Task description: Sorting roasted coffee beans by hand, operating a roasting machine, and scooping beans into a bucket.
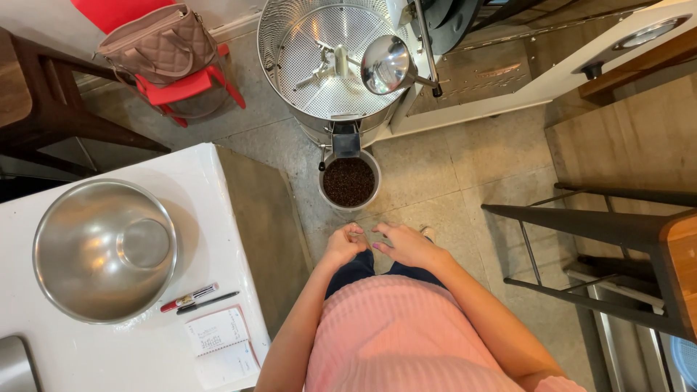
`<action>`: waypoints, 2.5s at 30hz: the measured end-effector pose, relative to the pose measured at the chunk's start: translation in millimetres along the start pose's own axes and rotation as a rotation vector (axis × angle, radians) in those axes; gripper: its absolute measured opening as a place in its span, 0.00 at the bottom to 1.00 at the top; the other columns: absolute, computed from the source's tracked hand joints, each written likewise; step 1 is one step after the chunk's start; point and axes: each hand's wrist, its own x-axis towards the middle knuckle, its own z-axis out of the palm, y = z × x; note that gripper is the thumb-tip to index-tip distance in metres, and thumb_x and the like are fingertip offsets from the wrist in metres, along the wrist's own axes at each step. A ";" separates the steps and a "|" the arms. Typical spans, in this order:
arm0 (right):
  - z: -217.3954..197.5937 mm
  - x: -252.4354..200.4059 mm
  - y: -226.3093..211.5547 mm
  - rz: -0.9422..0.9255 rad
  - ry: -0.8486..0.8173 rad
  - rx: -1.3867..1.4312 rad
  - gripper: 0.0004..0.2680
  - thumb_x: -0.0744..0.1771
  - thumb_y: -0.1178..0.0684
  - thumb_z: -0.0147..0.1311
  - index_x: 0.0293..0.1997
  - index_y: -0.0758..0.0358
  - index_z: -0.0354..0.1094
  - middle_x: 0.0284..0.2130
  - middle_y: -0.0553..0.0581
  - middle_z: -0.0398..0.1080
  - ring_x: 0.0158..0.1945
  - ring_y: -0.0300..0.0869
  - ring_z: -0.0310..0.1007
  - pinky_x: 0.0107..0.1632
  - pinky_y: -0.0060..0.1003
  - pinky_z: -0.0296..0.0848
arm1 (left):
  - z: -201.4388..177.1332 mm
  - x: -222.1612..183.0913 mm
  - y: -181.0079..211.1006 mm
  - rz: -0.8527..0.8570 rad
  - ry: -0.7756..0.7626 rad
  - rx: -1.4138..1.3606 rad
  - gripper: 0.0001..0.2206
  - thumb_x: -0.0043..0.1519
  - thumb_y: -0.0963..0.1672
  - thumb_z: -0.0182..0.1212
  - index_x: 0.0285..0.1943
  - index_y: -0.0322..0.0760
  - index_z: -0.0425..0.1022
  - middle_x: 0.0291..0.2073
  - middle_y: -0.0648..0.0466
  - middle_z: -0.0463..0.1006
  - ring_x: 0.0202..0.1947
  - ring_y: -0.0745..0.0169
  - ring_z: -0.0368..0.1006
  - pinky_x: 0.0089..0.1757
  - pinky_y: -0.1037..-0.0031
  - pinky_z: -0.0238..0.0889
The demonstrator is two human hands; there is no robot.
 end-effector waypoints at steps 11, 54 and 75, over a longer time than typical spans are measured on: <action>7.4 9.9 9.1 0.022 -0.015 0.005 0.14 0.68 0.44 0.50 0.59 0.53 0.65 0.48 0.66 0.73 0.56 0.63 0.74 0.57 0.57 0.74 | -3.8 -1.5 5.9 0.013 -0.009 0.021 0.21 0.42 0.47 0.73 0.47 0.54 0.83 0.29 0.59 0.83 0.40 0.60 0.82 0.44 0.67 0.72; 0.4 3.5 5.1 0.005 -0.009 -0.015 0.14 0.68 0.44 0.50 0.58 0.54 0.65 0.47 0.65 0.73 0.54 0.62 0.75 0.56 0.57 0.75 | 0.4 11.3 -9.4 0.010 -0.030 0.040 0.21 0.42 0.48 0.75 0.47 0.56 0.83 0.31 0.60 0.82 0.42 0.61 0.81 0.45 0.68 0.72; -0.1 2.2 5.4 0.008 -0.009 -0.009 0.14 0.69 0.45 0.50 0.59 0.55 0.65 0.47 0.65 0.73 0.54 0.62 0.75 0.55 0.56 0.76 | -1.7 4.1 0.3 0.000 -0.039 0.058 0.21 0.42 0.47 0.74 0.48 0.56 0.82 0.29 0.63 0.83 0.39 0.64 0.81 0.44 0.71 0.73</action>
